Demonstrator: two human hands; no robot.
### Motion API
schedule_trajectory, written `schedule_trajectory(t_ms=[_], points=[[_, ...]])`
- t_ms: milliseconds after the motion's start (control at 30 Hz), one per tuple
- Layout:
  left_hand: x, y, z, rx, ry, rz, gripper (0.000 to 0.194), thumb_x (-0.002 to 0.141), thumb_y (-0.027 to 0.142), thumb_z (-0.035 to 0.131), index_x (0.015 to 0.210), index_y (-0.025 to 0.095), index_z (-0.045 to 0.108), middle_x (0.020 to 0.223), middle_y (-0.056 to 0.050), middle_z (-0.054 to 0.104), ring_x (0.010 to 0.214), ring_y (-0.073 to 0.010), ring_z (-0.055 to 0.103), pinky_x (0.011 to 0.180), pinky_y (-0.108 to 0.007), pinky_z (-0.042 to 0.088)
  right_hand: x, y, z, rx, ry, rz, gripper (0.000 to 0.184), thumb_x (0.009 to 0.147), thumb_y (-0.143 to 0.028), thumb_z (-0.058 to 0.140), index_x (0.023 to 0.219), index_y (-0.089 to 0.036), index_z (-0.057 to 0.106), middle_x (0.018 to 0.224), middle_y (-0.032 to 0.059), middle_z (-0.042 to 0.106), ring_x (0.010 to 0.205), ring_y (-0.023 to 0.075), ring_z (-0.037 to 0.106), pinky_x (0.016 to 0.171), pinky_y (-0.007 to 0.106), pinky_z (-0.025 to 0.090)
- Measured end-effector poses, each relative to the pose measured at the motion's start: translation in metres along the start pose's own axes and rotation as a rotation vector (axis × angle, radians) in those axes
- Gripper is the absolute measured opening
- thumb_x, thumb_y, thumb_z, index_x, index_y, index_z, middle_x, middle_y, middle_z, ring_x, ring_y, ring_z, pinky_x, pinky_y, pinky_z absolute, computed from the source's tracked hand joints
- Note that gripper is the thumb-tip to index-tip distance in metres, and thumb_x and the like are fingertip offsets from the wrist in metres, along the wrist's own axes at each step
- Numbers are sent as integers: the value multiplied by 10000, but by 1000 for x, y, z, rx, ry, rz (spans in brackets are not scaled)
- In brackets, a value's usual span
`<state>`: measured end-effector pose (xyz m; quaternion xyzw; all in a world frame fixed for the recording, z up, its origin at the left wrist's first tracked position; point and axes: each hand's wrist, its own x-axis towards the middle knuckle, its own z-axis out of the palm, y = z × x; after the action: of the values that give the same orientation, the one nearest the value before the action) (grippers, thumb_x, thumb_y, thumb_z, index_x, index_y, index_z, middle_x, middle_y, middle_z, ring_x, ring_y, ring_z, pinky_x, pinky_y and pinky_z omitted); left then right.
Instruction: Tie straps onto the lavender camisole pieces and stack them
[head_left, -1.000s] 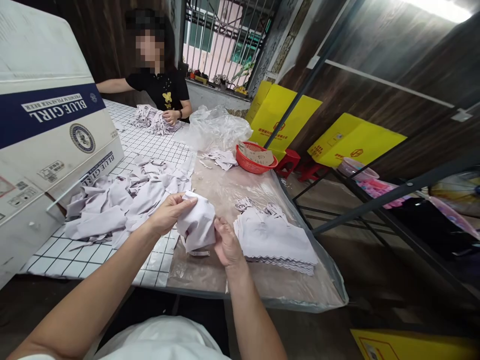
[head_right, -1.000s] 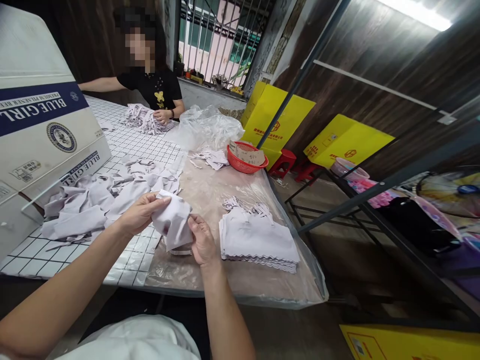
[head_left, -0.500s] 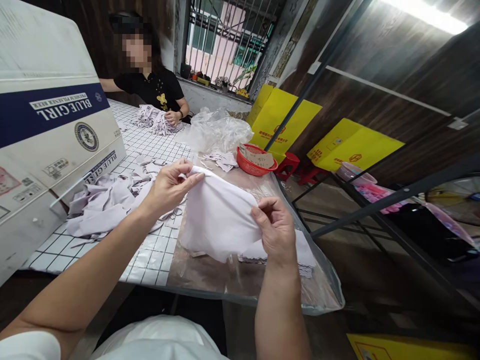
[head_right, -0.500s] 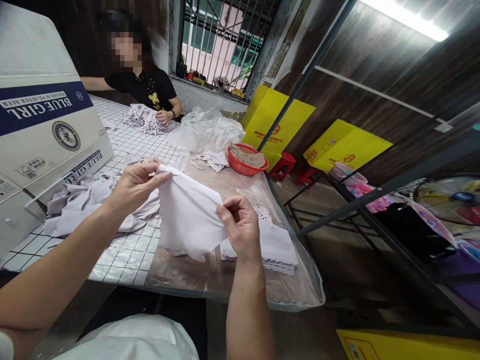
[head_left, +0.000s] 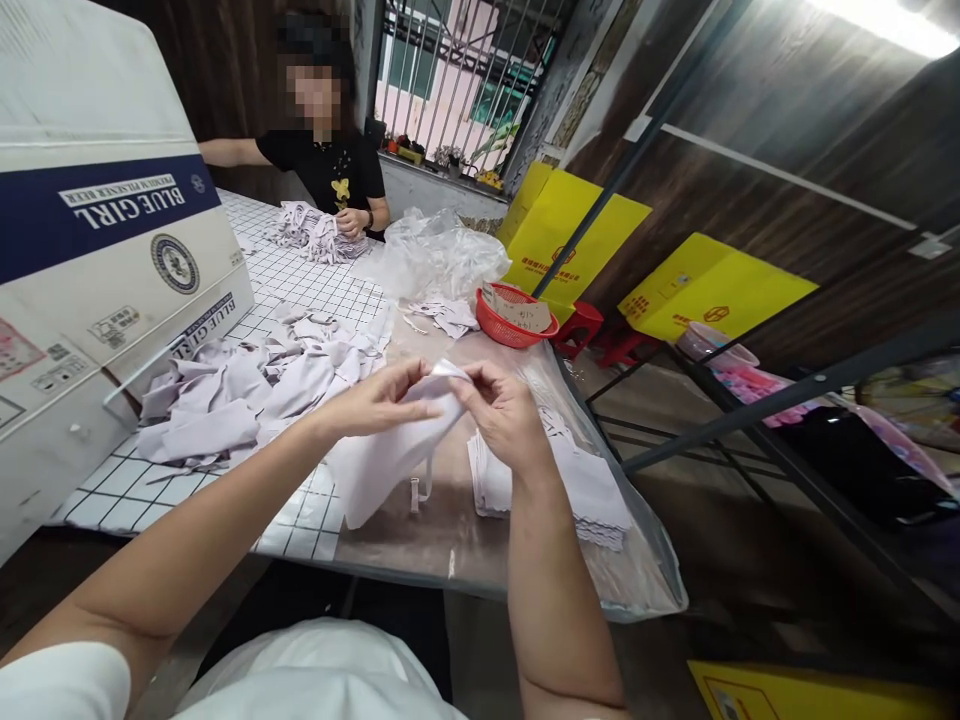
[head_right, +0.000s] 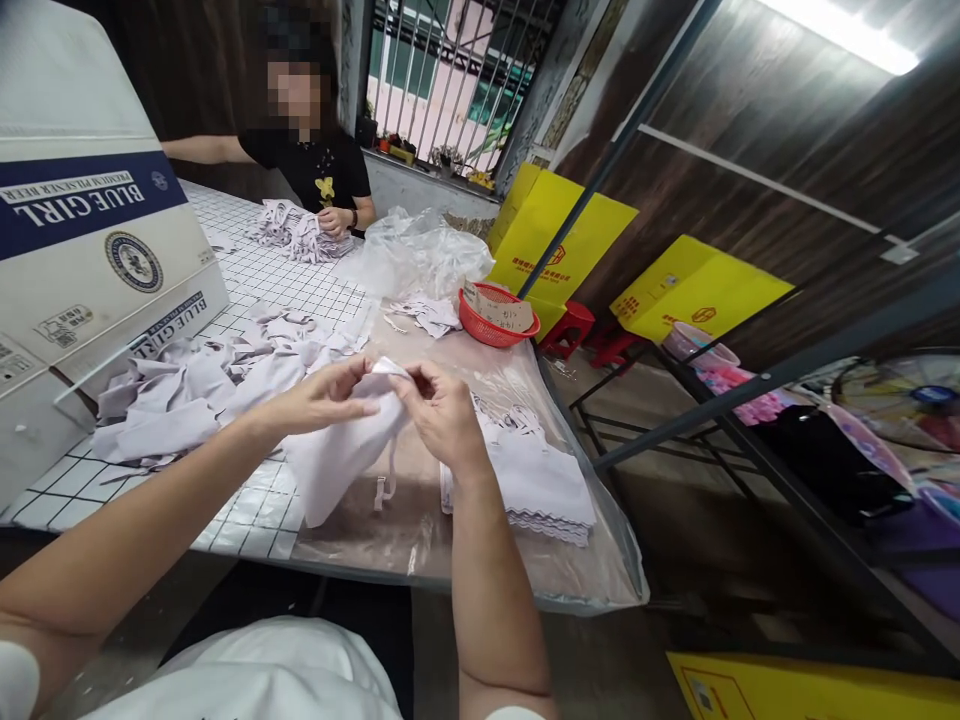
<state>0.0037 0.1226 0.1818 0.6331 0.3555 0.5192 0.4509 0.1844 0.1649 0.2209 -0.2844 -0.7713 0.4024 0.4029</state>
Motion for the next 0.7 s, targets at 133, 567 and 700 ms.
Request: schedule_trajectory(t_ms=[133,567,700], points=[[-31,-31,-18,157,-200,-171,264,696,377,809,820,178,689,787,-22,643,716,-172,570,626,-229,434,1,0,-23,33,213,-1,279,761,-466,752,759,-199,673,677,-32,614,625,113,524,568,212,434],[-84,7,-74,-71,79,-376,371,675,502,807,669,191,604,523,29,432,443,-76,336,396,-185,256,-59,10,-69,261,426,223,323,693,-481,795,773,-225,615,623,-33,616,550,137,568,511,237,455],[-72,-1,-87,94,5,-474,397,633,518,831,621,174,634,544,7,459,480,-81,368,419,-182,293,-59,49,-48,199,368,377,363,599,-473,845,687,-197,626,590,-35,598,545,122,533,505,223,427]])
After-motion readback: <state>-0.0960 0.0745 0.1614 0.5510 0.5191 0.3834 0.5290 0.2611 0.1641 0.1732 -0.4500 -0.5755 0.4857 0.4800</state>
